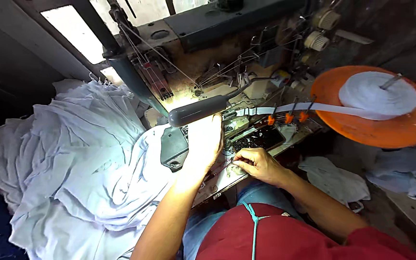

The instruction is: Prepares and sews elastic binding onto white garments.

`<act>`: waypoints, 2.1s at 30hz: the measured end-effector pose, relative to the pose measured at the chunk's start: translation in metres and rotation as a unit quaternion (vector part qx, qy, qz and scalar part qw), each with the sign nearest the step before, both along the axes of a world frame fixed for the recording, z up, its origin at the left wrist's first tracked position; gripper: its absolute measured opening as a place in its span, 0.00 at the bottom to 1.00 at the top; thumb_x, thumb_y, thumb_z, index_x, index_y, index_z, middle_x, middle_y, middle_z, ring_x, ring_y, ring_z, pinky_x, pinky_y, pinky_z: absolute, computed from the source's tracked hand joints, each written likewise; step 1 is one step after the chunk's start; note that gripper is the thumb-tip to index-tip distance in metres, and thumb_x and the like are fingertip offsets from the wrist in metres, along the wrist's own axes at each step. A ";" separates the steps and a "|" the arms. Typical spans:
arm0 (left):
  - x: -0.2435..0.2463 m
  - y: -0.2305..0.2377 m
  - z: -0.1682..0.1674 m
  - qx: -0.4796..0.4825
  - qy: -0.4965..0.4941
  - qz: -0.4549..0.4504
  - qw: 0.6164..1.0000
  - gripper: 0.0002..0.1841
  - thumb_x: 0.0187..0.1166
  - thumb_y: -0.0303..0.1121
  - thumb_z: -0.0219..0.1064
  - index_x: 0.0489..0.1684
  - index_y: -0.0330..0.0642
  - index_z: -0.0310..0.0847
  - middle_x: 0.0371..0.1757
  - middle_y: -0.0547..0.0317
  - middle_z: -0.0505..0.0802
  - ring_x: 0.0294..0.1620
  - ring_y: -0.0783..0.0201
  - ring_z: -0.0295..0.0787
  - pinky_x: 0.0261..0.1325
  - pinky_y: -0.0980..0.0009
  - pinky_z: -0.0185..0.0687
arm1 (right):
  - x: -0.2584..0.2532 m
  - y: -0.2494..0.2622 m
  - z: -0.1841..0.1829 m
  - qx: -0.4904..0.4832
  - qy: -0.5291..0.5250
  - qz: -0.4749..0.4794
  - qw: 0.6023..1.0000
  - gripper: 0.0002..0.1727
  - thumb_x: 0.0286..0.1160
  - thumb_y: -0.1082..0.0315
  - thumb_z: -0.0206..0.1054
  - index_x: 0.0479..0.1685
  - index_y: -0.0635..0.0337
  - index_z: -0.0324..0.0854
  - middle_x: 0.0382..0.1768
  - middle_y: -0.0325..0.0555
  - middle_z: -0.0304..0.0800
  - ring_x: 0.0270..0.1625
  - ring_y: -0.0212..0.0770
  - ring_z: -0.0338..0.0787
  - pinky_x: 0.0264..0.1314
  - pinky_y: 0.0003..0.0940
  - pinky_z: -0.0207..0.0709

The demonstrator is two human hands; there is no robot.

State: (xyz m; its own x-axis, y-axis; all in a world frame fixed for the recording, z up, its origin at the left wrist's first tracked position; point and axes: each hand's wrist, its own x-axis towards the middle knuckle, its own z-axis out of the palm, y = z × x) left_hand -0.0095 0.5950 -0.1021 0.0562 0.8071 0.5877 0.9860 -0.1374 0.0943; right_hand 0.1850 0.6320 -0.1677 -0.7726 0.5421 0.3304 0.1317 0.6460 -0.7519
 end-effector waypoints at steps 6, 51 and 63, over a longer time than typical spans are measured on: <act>-0.018 -0.046 -0.026 0.107 0.001 0.025 0.994 0.11 0.81 0.31 0.63 0.43 0.37 0.93 0.40 0.46 0.95 0.46 0.47 0.92 0.51 0.51 0.82 | 0.016 0.006 -0.017 -0.008 0.010 -0.028 1.000 0.13 0.81 0.65 0.63 0.43 0.65 0.91 0.37 0.49 0.93 0.34 0.31 0.89 0.41 0.22 0.81; -0.062 -0.066 -0.031 0.015 -0.041 0.065 0.997 0.18 0.87 0.41 0.60 0.55 0.40 0.93 0.58 0.44 0.92 0.62 0.44 0.85 0.67 0.49 0.76 | 0.006 -0.004 -0.027 -0.029 -0.036 0.032 0.998 0.12 0.81 0.67 0.62 0.45 0.65 0.90 0.35 0.50 0.91 0.35 0.35 0.87 0.43 0.27 0.80; 0.004 0.020 0.012 -0.094 -0.037 0.016 0.995 0.11 0.76 0.30 0.70 0.49 0.32 0.89 0.53 0.38 0.91 0.59 0.36 0.88 0.58 0.37 0.81 | 0.015 0.001 -0.011 0.042 0.000 -0.047 0.998 0.12 0.82 0.66 0.63 0.43 0.65 0.90 0.35 0.50 0.92 0.34 0.37 0.88 0.42 0.27 0.81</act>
